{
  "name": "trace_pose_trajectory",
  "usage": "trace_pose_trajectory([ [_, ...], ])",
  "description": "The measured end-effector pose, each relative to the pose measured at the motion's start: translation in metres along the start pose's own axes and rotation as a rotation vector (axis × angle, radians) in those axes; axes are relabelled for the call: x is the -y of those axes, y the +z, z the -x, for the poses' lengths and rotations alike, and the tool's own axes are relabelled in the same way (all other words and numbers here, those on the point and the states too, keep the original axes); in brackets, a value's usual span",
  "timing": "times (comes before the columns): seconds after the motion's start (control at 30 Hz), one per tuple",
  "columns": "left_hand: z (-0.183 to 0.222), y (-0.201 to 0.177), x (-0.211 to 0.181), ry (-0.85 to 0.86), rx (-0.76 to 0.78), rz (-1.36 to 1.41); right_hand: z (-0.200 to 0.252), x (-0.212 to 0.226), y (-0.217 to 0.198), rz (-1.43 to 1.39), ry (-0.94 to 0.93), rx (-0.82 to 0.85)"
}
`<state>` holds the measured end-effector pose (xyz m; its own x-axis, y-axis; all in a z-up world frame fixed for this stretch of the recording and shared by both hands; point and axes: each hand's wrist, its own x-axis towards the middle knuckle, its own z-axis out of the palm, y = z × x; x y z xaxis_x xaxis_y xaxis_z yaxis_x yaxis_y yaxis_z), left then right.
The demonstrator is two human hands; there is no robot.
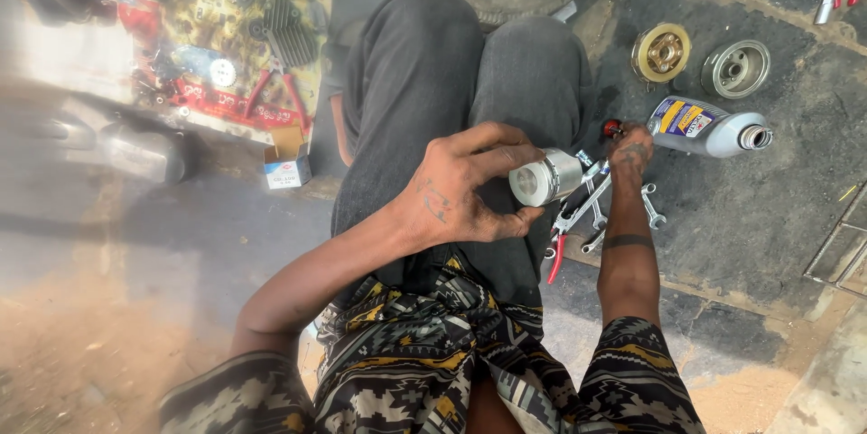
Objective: The person sits on the ground working on a motorcycle engine crankcase placed on a tire. They use a wrench and pliers to loosen and tighten parts inside the casing, pour fluid from a plastic bottle into its cap, and fit a piston into the cylinder while handling small engine components.
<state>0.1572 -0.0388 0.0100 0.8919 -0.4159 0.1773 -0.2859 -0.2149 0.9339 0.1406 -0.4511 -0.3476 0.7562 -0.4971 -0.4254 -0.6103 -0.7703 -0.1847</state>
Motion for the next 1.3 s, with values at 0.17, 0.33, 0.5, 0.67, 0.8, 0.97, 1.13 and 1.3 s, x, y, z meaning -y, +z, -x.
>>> trace_pose_trajectory([
  [0.17,-0.001,0.001,-0.003,-0.004,-0.047,-0.027,-0.006,-0.011,0.008,-0.042,-0.032,-0.020],
  [0.33,0.000,0.003,-0.005,-0.030,-0.064,-0.038,-0.004,-0.008,0.005,-0.077,0.009,-0.004],
  [0.5,0.000,0.004,-0.003,-0.037,-0.077,-0.014,0.000,-0.011,0.003,-0.001,-0.110,-0.053],
  [0.67,0.000,0.005,-0.005,-0.122,-0.074,0.049,0.003,-0.012,0.002,0.044,-0.193,-0.094],
  [0.8,-0.002,0.009,-0.010,-0.107,-0.091,-0.020,-0.004,-0.021,0.010,0.004,-0.133,-0.073],
  [0.97,-0.008,0.019,-0.015,-0.068,-0.124,-0.118,-0.003,-0.020,0.010,0.000,-0.084,-0.048],
  [1.13,-0.012,0.024,-0.024,-0.030,-0.102,-0.167,-0.001,-0.018,0.009,0.028,-0.104,-0.094],
  [1.3,-0.015,0.013,-0.034,0.048,-0.013,-0.271,-0.002,-0.022,0.008,0.001,-0.102,-0.052],
])
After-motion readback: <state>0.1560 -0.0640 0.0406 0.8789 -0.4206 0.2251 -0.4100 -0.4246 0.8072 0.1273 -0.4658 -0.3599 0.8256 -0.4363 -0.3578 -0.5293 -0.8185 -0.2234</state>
